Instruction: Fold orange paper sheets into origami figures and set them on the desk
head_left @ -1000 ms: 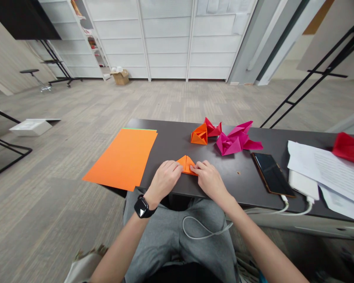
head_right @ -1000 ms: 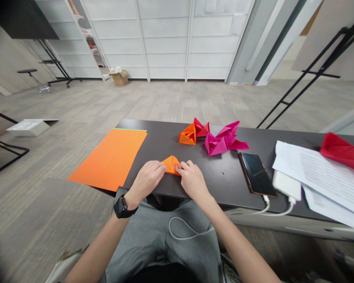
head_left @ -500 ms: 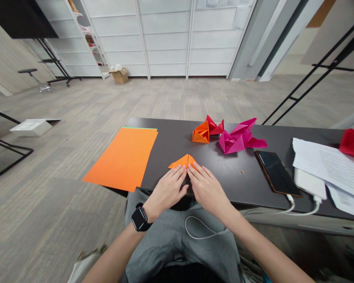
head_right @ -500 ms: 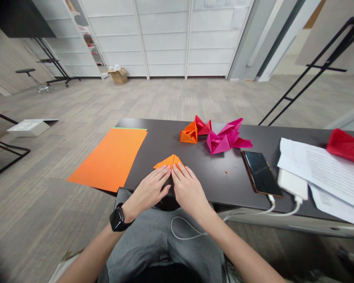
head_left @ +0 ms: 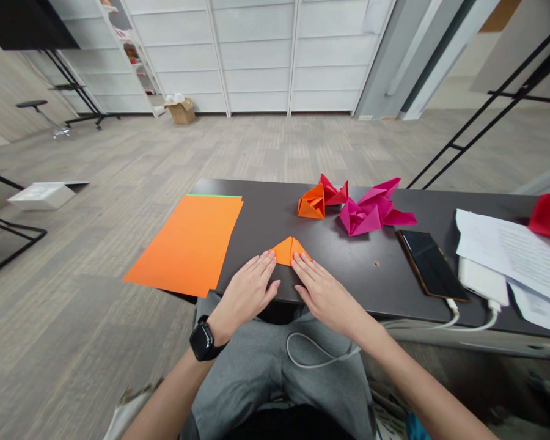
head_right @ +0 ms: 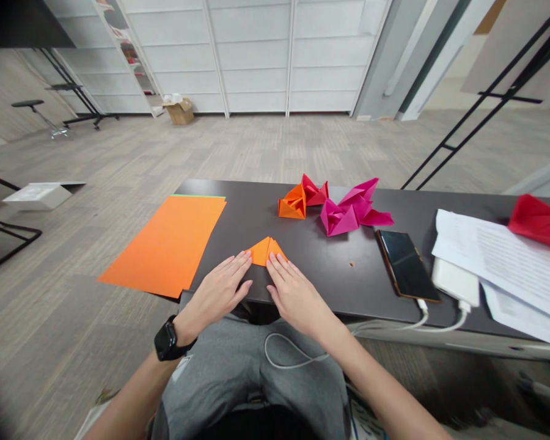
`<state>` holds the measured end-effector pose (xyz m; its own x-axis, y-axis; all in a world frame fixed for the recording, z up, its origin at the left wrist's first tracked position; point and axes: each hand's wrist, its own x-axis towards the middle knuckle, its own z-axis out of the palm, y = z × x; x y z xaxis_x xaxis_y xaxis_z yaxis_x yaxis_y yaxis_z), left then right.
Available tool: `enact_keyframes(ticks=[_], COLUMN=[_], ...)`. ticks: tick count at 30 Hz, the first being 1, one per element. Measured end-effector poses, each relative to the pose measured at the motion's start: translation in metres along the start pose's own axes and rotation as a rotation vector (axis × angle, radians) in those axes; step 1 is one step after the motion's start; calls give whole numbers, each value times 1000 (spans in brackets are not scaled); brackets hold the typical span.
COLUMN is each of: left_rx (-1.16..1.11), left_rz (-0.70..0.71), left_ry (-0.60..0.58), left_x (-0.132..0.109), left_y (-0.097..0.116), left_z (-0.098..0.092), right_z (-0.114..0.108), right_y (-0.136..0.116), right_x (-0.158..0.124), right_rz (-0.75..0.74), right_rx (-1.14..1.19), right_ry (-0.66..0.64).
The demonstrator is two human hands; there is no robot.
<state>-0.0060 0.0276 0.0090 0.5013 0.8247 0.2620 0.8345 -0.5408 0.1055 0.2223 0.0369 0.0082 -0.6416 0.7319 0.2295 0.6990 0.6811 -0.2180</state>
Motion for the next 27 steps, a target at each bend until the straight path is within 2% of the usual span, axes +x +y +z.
enact_keyframes(ticks=[7, 13, 19, 23, 27], left_rx=[-7, -38, -30, -38, -87], left_rz=[-8, 22, 53, 77, 91], left_ry=[-10, 7, 30, -8, 19], left_x=[2, -1, -6, -7, -9], left_y=[2, -2, -17, -20, -21], left_z=[-2, -2, -6, -6, -4], right_z=[-7, -11, -11, -6, -12], right_y=[8, 1, 10, 17, 13], right_x=[-20, -12, -11, -19, -12], right_rz=[46, 98, 88, 73, 101], right_rx=[-109, -130, -131, -134, -106], right_ry=[0, 52, 84, 95, 123])
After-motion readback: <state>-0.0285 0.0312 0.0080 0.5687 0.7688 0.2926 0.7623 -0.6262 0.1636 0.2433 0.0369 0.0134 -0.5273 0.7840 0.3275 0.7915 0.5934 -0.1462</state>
